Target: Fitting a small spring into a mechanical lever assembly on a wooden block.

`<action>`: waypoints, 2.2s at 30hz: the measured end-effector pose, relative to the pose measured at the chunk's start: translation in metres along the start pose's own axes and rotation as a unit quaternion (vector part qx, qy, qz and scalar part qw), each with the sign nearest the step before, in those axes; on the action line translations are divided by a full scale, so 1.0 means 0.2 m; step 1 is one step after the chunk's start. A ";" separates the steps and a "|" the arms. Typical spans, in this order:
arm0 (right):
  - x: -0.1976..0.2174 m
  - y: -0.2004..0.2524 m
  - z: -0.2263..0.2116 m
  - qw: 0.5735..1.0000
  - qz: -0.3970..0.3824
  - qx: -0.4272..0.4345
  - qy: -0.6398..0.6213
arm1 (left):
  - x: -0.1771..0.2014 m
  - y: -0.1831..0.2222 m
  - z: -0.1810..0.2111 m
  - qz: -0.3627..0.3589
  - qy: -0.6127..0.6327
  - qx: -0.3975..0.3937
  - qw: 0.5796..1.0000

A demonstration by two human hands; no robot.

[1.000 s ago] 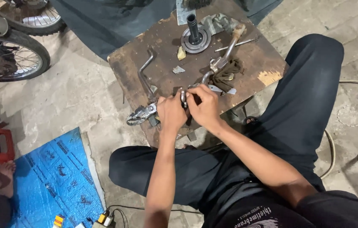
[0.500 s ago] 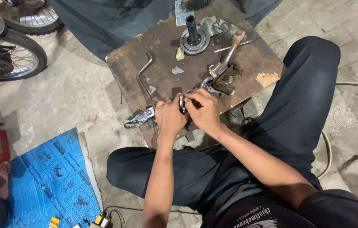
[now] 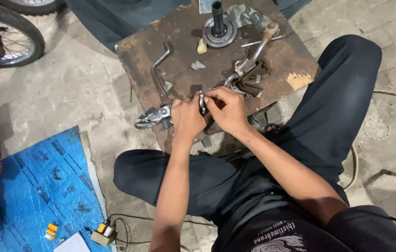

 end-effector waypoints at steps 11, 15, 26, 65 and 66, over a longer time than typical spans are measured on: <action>0.00 -0.02 0.08 1.000 -0.015 0.002 0.020 | 0.03 -0.03 0.02 0.035 0.017 0.014 0.999; -0.01 -0.02 0.07 0.999 -0.033 0.017 0.025 | 0.05 -0.04 0.01 0.060 0.022 0.009 0.998; -0.01 -0.04 0.12 1.000 -0.023 0.019 0.007 | 0.00 -0.03 -0.01 0.000 0.013 0.016 1.000; -0.06 -0.01 0.22 0.997 -0.038 -0.040 -0.049 | 0.01 -0.01 -0.01 0.079 0.034 -0.008 0.996; -0.06 -0.01 0.23 0.996 -0.042 -0.055 -0.063 | 0.00 -0.01 -0.01 0.080 0.036 -0.008 0.996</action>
Point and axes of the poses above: each hand's wrist, its own y-axis away from the middle knuckle, its own x-axis out of the back of the hand, z = x × y, the point moved 3 cm from there along -y, towards the middle knuckle, and after that the axes turned 13 degrees about z, right-handed, at the moved point
